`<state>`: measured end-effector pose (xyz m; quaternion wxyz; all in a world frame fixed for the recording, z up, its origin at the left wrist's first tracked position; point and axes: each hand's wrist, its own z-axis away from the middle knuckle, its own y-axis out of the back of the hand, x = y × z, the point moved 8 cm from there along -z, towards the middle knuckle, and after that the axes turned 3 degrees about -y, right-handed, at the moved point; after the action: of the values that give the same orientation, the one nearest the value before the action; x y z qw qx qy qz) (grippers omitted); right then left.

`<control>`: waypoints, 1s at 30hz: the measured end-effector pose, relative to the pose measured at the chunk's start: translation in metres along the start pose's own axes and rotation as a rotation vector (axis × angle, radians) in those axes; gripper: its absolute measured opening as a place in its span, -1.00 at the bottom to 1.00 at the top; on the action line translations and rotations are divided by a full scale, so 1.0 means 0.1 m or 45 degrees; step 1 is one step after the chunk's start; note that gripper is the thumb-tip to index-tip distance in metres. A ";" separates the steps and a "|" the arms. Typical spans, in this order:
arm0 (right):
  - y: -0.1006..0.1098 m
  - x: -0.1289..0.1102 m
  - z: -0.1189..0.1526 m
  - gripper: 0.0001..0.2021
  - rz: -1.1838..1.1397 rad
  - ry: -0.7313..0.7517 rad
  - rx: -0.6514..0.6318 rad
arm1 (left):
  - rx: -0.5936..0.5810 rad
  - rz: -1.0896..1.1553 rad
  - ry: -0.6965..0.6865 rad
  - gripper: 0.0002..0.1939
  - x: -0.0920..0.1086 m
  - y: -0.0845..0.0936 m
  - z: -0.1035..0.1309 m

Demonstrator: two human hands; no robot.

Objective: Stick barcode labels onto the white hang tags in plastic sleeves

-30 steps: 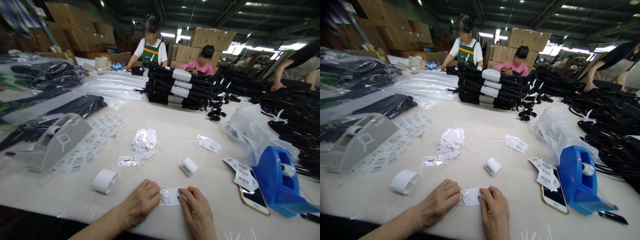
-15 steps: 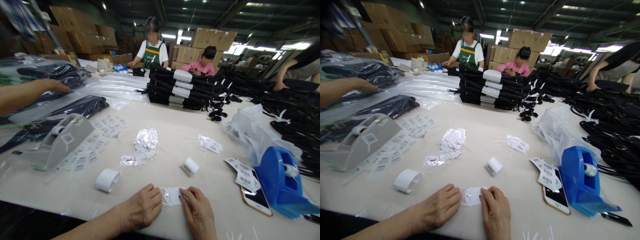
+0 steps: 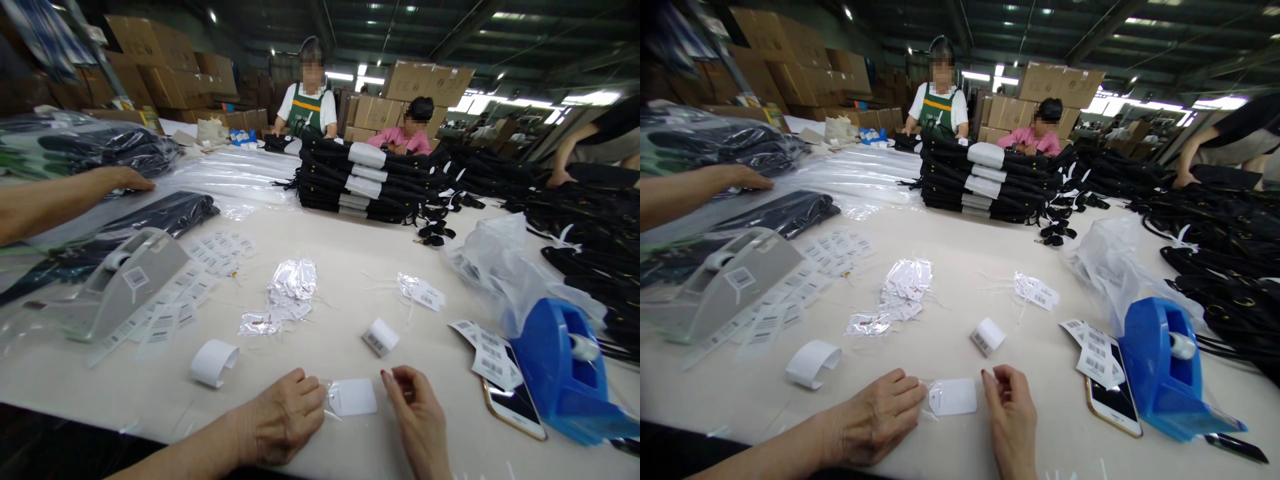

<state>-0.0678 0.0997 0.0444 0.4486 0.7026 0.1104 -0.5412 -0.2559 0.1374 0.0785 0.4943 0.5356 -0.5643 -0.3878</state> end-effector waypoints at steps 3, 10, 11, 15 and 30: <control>-0.01 0.10 -0.22 -0.58 -0.131 -0.219 0.045 | -0.043 0.095 0.040 -0.80 -0.01 -0.02 -0.01; -0.08 -0.23 -0.30 -0.64 -0.311 -0.059 -0.163 | 0.315 0.348 0.258 -0.86 -0.14 0.24 -0.03; -0.08 -0.32 -0.24 -0.67 -0.345 -0.043 -0.247 | 0.445 0.387 0.319 -0.87 -0.20 0.35 -0.03; -0.15 -0.70 0.10 -0.74 -0.323 0.037 -0.807 | 0.580 0.645 0.373 -0.66 -0.31 0.67 -0.22; 0.26 -0.89 0.19 -0.86 -0.299 0.402 -0.414 | 0.075 2.342 0.901 -0.73 0.17 0.02 -0.40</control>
<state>-0.0985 0.0998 0.1334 0.4671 0.6793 0.3456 -0.4483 -0.2160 0.1246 0.0913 0.7300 -0.0149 -0.5900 0.3446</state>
